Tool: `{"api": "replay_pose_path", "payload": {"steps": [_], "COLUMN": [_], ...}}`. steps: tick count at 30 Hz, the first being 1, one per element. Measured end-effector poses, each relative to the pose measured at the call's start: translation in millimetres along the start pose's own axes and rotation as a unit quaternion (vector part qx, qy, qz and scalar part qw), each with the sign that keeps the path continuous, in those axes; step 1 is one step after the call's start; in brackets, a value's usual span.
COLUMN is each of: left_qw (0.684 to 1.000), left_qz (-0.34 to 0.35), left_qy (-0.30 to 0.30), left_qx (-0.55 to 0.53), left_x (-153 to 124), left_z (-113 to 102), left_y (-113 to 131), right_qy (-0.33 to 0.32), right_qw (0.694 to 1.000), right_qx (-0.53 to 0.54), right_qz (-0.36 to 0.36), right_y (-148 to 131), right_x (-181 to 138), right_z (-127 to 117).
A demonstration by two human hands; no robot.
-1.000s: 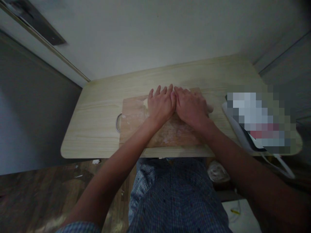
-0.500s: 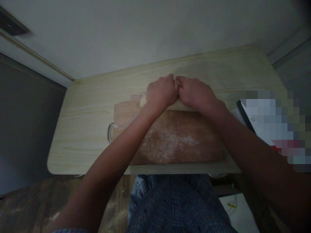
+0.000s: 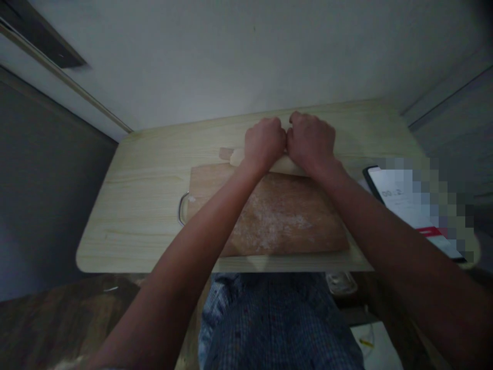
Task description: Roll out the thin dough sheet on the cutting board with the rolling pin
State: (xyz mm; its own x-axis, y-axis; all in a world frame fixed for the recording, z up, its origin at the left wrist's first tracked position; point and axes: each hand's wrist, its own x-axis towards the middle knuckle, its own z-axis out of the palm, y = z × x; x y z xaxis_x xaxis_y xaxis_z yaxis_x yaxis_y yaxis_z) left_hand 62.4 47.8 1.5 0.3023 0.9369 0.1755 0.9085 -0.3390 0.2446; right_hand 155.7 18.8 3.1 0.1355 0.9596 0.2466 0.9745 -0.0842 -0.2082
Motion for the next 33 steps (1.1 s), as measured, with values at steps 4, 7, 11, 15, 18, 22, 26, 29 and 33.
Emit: {"api": "replay_pose_path", "payload": {"steps": [4, 7, 11, 15, 18, 22, 26, 29, 33], "left_qw": [1.0, 0.999, 0.997, 0.993, 0.991, 0.991, 0.991, 0.991, 0.992], "left_qz": [-0.014, -0.002, 0.028, 0.058, 0.069, 0.069, 0.077, 0.088, 0.091], "left_qy": [0.003, 0.012, 0.042, 0.086, 0.104, 0.104, 0.099, 0.092, 0.077], "left_qx": [0.017, 0.041, 0.054, 0.055, 0.048, 0.042, 0.037, 0.039, 0.051], "left_x": [-16, -35, -64, -94, -116, -144, -164, -175, -191], "left_z": [0, -2, -5, -5, -3, -1, -2, -4, -9], "left_y": [-1, -2, -4, -9, -13, -16, -18, -20, -23], "right_qy": [-0.029, -0.025, -0.017, -0.013, -0.002, 0.013, 0.012, 0.016, 0.033], "right_qw": [0.999, 0.999, 0.999, 0.999, 0.998, 0.996, 0.994, 0.993, 0.991], "right_qx": [-0.006, 0.003, 0.005, 0.007, -0.001, -0.009, -0.015, -0.013, -0.003], "right_qz": [-0.017, -0.035, -0.047, -0.046, -0.061, -0.092, -0.111, -0.118, -0.133], "right_y": [-5, -6, -10, -18, -24, -28, -31, -32, -33], "right_x": [-15, -30, -55, -83, -104, -129, -148, -159, -174], "right_z": [-2, 1, 2, -1, -3, -4, -7, -9, -8]}}
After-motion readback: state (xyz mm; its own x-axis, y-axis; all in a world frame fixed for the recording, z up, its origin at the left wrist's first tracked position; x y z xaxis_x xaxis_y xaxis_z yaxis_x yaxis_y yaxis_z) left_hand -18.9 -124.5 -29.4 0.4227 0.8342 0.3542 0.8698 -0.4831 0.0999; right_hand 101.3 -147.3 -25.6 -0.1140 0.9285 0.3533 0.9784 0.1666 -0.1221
